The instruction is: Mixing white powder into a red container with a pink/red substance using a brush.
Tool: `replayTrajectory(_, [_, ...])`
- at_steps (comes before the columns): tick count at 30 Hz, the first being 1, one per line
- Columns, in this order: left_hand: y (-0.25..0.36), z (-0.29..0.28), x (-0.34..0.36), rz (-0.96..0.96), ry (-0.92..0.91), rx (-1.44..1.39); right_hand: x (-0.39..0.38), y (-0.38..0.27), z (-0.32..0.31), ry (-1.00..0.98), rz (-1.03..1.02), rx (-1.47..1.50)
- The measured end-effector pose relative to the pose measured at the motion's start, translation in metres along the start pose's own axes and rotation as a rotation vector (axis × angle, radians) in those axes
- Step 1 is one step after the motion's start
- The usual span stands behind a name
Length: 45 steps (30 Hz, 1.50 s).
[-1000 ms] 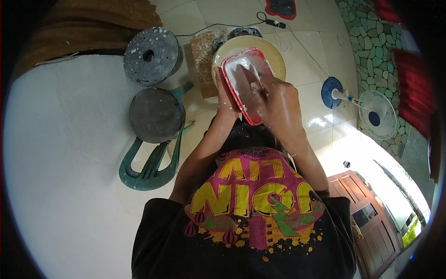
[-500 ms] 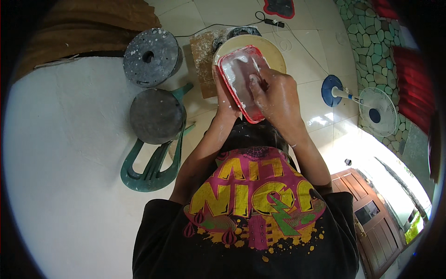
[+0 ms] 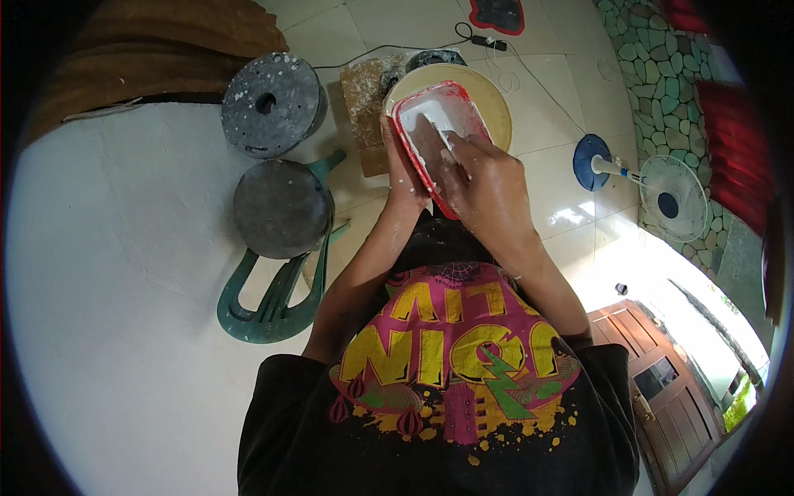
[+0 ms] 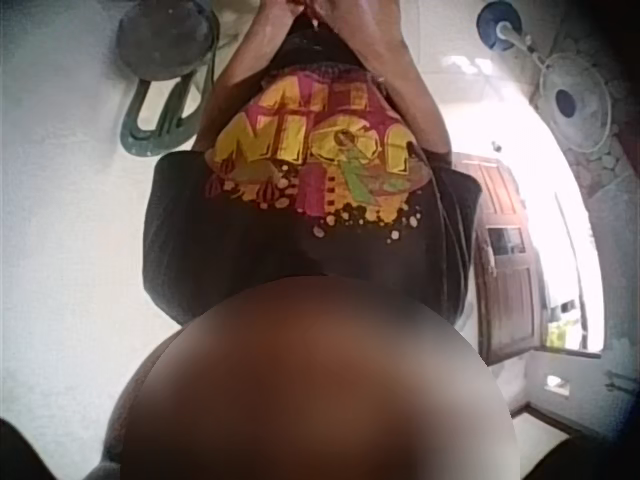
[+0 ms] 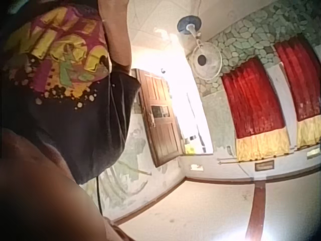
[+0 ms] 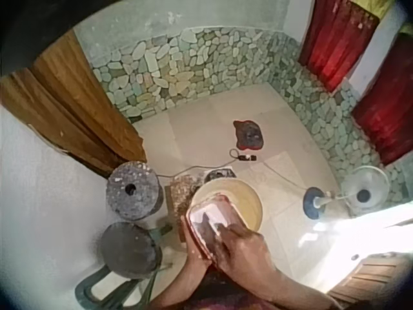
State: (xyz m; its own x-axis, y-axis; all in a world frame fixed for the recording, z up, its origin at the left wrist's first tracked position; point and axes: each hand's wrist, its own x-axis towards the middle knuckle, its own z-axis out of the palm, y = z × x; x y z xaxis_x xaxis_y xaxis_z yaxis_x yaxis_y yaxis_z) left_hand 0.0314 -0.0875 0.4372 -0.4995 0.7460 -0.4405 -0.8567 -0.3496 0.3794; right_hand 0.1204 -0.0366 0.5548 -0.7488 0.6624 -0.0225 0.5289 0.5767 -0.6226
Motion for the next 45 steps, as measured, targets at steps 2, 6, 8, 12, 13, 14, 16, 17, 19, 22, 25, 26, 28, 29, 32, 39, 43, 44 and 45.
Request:
replayTrajectory(2, [0.000,-0.003,0.001,-0.023,0.017,-0.007,-0.002,-0.001,-0.004,0.039,0.002,0.080])
replayTrajectory(6, [-0.002,-0.009,0.002,-0.074,0.030,-0.038,0.001,0.002,-0.009,0.015,-0.003,0.164])
replayTrajectory(8, [-0.002,-0.010,0.002,-0.092,-0.061,-0.086,0.005,0.006,-0.011,0.013,0.076,0.038])
replayTrajectory(12, [-0.004,-0.012,0.001,-0.103,-0.131,-0.101,0.006,0.011,-0.010,0.091,0.022,0.121])
replayTrajectory(13, [-0.004,-0.011,0.002,-0.078,-0.146,-0.064,0.005,0.011,-0.010,0.061,-0.004,0.113])
replayTrajectory(14, [-0.003,-0.012,0.002,-0.081,-0.151,-0.065,0.004,0.013,-0.011,0.031,-0.029,0.104])
replayTrajectory(16, [-0.002,-0.012,0.003,-0.078,-0.153,-0.086,0.002,0.015,-0.013,-0.001,0.084,0.164])
replayTrajectory(17, [-0.002,-0.011,0.003,-0.077,-0.151,-0.087,0.002,0.017,-0.015,-0.014,0.191,0.224])
replayTrajectory(19, [0.001,-0.011,0.004,-0.039,-0.090,-0.048,0.000,0.019,-0.017,-0.007,0.244,0.404])
replayTrajectory(22, [0.005,-0.008,0.002,-0.015,-0.088,-0.038,-0.003,0.023,-0.020,0.029,0.317,0.608])
replayTrajectory(25, [0.006,-0.005,0.001,0.013,-0.052,-0.001,-0.010,0.026,-0.019,0.052,0.347,0.718])
replayTrajectory(26, [0.007,-0.004,0.000,0.024,-0.041,0.029,-0.012,0.026,-0.017,0.109,0.334,0.796])
replayTrajectory(28, [0.006,-0.004,0.001,0.020,-0.059,0.019,-0.015,0.025,-0.012,0.132,0.336,0.746])
replayTrajectory(29, [0.005,-0.004,0.001,0.022,-0.108,0.012,-0.016,0.024,-0.009,0.168,0.348,0.686])
replayTrajectory(32, [0.001,-0.005,0.003,0.008,-0.072,0.022,-0.016,0.020,-0.002,0.230,0.164,0.476])
replayTrajectory(39, [-0.006,-0.009,0.002,0.045,0.030,0.106,-0.022,0.000,-0.002,0.171,0.022,0.407])
replayTrajectory(43, [-0.006,-0.015,0.007,0.010,0.031,0.151,-0.024,-0.006,-0.009,0.111,-0.034,0.378])
replayTrajectory(44, [-0.006,-0.017,0.008,0.026,0.001,0.166,-0.024,-0.006,-0.011,0.119,-0.073,0.375])
replayTrajectory(45, [-0.007,-0.019,0.010,0.028,0.000,0.160,-0.024,-0.006,-0.012,0.113,-0.109,0.356])
